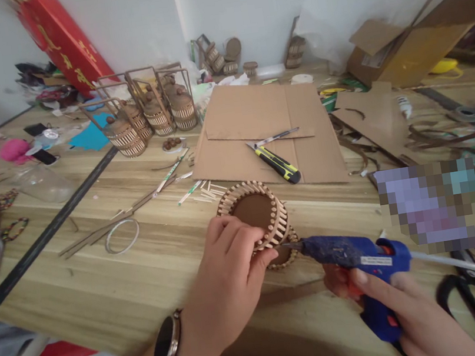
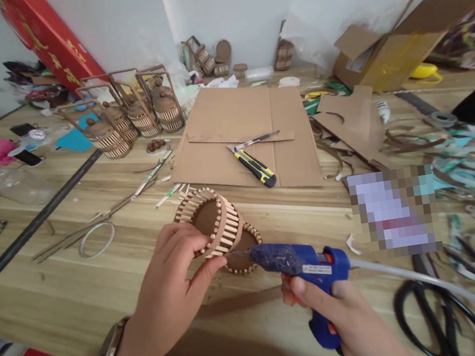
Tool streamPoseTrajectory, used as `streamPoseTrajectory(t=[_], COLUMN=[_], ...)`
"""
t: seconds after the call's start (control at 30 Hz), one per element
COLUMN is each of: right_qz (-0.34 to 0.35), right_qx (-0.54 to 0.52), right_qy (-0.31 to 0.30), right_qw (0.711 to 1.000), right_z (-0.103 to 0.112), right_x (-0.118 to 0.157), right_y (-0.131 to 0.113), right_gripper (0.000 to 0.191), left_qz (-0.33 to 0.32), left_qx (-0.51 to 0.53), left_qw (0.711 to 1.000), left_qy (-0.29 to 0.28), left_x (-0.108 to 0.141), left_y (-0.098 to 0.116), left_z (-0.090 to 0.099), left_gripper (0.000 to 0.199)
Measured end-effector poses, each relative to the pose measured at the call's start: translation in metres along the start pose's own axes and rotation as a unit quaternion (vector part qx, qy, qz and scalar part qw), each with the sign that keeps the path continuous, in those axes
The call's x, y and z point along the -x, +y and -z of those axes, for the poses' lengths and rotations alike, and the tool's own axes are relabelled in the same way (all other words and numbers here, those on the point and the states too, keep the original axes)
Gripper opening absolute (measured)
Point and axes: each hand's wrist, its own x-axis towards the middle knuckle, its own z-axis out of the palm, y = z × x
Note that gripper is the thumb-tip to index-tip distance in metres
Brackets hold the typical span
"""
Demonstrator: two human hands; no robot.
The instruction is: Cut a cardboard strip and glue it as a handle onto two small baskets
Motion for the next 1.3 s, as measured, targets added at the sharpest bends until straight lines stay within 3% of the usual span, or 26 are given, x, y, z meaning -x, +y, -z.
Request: streamPoseTrajectory(t=[0.13, 1.3], right_qz=[0.004, 0.02], right_qx=[0.001, 0.056], right_qy=[0.036, 0.021], right_qw=[0.999, 0.998], right_z=[-0.008, 0.0], right_x=[0.005, 0.003], right_y=[-0.007, 0.005], right_gripper=[0.057, 0.053], left_qz=[0.003, 0.004], left_qx=[-0.004, -0.014], left_qw=[1.0, 1.0], left_qy=[-0.003, 0.006], left_x=[0.0, -0.001], left_y=[0.001, 0.004], left_z=[0.001, -0.001], left_gripper=[0.011, 0.014])
